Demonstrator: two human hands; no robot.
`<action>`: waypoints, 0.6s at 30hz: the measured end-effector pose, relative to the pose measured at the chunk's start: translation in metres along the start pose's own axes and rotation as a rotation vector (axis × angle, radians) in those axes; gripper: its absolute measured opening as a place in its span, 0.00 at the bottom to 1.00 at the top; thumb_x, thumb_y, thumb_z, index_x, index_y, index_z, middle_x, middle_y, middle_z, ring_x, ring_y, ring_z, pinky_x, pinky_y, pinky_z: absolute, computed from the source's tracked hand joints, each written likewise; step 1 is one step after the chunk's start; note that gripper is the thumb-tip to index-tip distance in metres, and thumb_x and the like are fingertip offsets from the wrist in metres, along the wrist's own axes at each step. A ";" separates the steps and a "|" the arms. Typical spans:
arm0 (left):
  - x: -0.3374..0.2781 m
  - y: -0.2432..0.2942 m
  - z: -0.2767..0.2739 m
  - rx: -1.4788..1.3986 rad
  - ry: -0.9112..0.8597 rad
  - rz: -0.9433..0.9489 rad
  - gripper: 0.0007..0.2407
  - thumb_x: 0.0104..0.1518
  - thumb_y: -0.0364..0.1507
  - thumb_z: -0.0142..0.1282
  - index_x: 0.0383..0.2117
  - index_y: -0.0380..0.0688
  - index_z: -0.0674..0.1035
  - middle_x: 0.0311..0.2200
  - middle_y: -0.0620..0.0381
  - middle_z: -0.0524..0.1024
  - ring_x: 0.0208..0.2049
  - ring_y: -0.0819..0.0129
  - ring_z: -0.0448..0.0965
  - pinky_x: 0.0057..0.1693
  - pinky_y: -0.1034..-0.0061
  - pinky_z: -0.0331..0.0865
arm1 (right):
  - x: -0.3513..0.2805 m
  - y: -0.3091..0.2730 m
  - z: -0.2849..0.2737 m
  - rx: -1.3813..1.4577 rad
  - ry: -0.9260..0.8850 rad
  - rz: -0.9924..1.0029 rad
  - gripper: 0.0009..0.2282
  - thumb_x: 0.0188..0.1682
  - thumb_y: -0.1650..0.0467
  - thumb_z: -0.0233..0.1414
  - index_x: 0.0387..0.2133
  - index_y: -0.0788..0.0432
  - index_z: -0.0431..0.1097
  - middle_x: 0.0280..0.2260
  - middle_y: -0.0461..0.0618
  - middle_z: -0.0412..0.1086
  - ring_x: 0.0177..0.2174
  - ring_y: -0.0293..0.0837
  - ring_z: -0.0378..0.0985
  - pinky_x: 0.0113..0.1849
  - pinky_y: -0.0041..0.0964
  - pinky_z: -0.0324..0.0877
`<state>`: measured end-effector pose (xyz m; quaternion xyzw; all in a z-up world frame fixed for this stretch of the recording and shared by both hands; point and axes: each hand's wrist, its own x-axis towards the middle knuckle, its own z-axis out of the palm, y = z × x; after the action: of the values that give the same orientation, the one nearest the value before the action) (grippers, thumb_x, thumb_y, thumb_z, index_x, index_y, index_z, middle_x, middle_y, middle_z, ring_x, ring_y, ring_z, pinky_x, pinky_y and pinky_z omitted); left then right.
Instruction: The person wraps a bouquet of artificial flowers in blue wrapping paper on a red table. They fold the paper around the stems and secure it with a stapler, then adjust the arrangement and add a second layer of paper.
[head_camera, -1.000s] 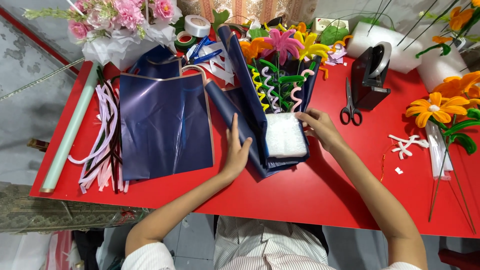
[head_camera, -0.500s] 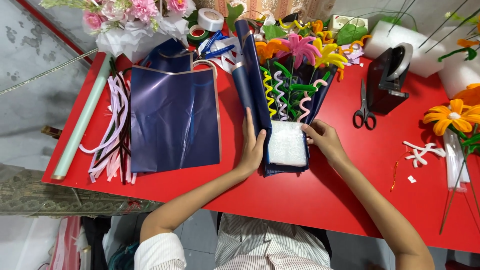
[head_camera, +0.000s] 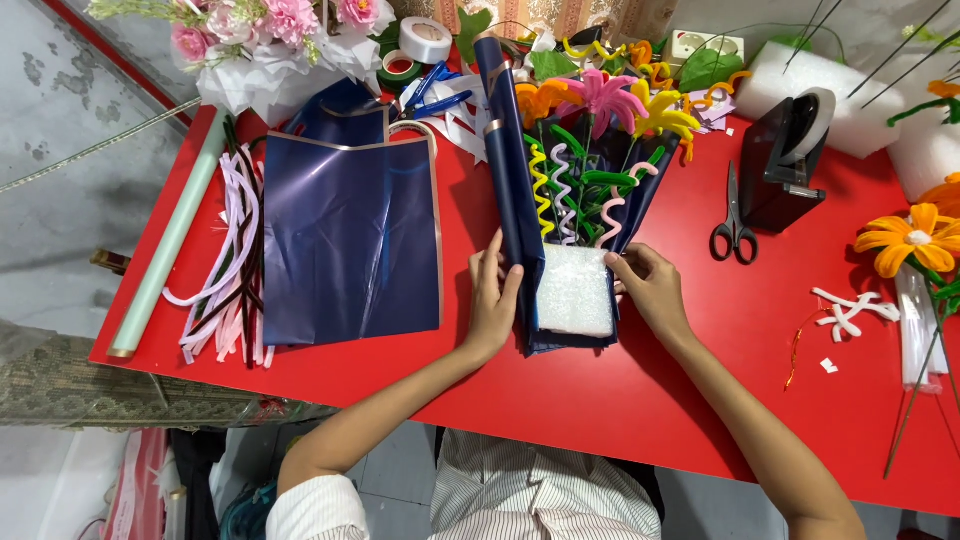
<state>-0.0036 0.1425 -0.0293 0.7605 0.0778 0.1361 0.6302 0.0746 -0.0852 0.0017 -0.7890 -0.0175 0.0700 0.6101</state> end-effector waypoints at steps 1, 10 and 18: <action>-0.001 0.006 -0.001 0.001 -0.001 -0.001 0.25 0.68 0.36 0.44 0.71 0.51 0.54 0.47 0.52 0.57 0.40 0.64 0.59 0.51 0.65 0.61 | 0.001 0.001 -0.001 0.001 0.000 0.002 0.12 0.52 0.68 0.60 0.43 0.67 0.74 0.33 0.64 0.74 0.30 0.48 0.77 0.32 0.38 0.79; -0.003 0.001 0.005 -0.161 -0.010 0.012 0.25 0.58 0.27 0.58 0.61 0.45 0.61 0.38 0.54 0.65 0.38 0.65 0.71 0.40 0.76 0.71 | 0.003 0.009 0.000 -0.021 -0.002 -0.044 0.16 0.47 0.69 0.65 0.46 0.63 0.73 0.32 0.56 0.72 0.31 0.42 0.76 0.32 0.37 0.78; 0.000 0.008 0.002 -0.110 -0.042 0.033 0.15 0.56 0.33 0.66 0.44 0.45 0.72 0.37 0.54 0.74 0.42 0.63 0.78 0.43 0.74 0.75 | 0.002 0.006 -0.001 -0.199 0.041 -0.114 0.16 0.47 0.65 0.65 0.44 0.59 0.74 0.34 0.55 0.75 0.34 0.47 0.80 0.38 0.42 0.76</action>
<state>-0.0037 0.1387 -0.0217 0.7285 0.0441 0.1345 0.6703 0.0759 -0.0872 -0.0043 -0.8447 -0.0567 0.0167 0.5320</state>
